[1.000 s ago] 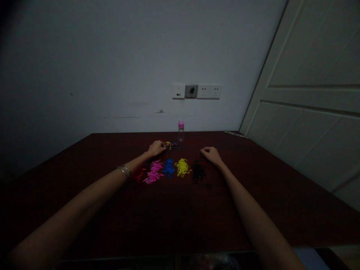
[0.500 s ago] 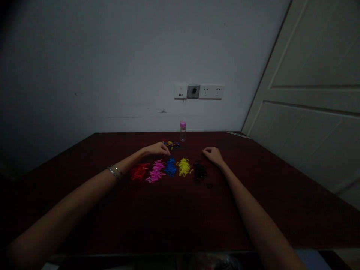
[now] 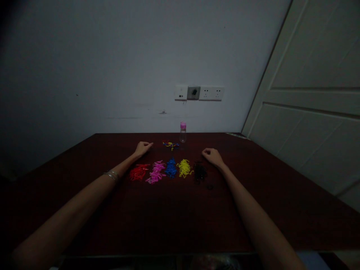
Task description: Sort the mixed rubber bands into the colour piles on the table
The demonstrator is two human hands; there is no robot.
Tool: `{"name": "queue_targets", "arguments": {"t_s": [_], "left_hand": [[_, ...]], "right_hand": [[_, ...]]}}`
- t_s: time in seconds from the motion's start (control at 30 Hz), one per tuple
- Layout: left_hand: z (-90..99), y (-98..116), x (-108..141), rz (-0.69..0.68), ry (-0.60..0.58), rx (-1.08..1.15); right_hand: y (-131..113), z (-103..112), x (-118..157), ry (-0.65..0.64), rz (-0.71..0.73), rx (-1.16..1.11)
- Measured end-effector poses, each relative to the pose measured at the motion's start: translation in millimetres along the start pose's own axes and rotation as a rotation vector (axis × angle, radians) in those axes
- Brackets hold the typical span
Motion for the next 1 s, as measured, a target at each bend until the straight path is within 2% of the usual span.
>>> {"name": "queue_targets", "arguments": {"t_s": [0.17,0.27,0.33,0.43,0.57,0.67,0.8,1.0], "left_hand": [[5.4,-9,3,0.056,0.086,0.156],[6.2,-10,2,0.071,0.095,0.200],[5.6,-11,2,0.068,0.086,0.206],[5.0,-12,2,0.069,0.086,0.208],[4.3,-13,0,0.047,0.086,0.207],[4.3,-14,0,0.040,0.083,0.200],[4.4,-13,1,0.053,0.073,0.198],[4.3,-10,1,0.042,0.063,0.182]], "right_hand": [[0,-2,-3,-0.031,-0.012,0.049],[-9,-3,-6,-0.073,-0.043,0.114],[-24,-6,-9,-0.090,-0.042,0.157],[-60,-17,-15,-0.126,0.007,0.170],[-108,-44,-25,-0.201,0.075,0.159],[-130,-68,-33,-0.271,0.091,0.173],[-141,-91,-41,-0.311,0.064,0.200],[-144,-99,-44,-0.230,0.008,0.258]]}}
Point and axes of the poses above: each hand's wrist, its own x-axis away from the middle knuckle, its own z-axis out of the back of the hand, y = z × x, the point moved 6 cm from there along -x, towards the middle knuckle, and after that the axes turned 5 degrees about -z, right-handed, at the moved point
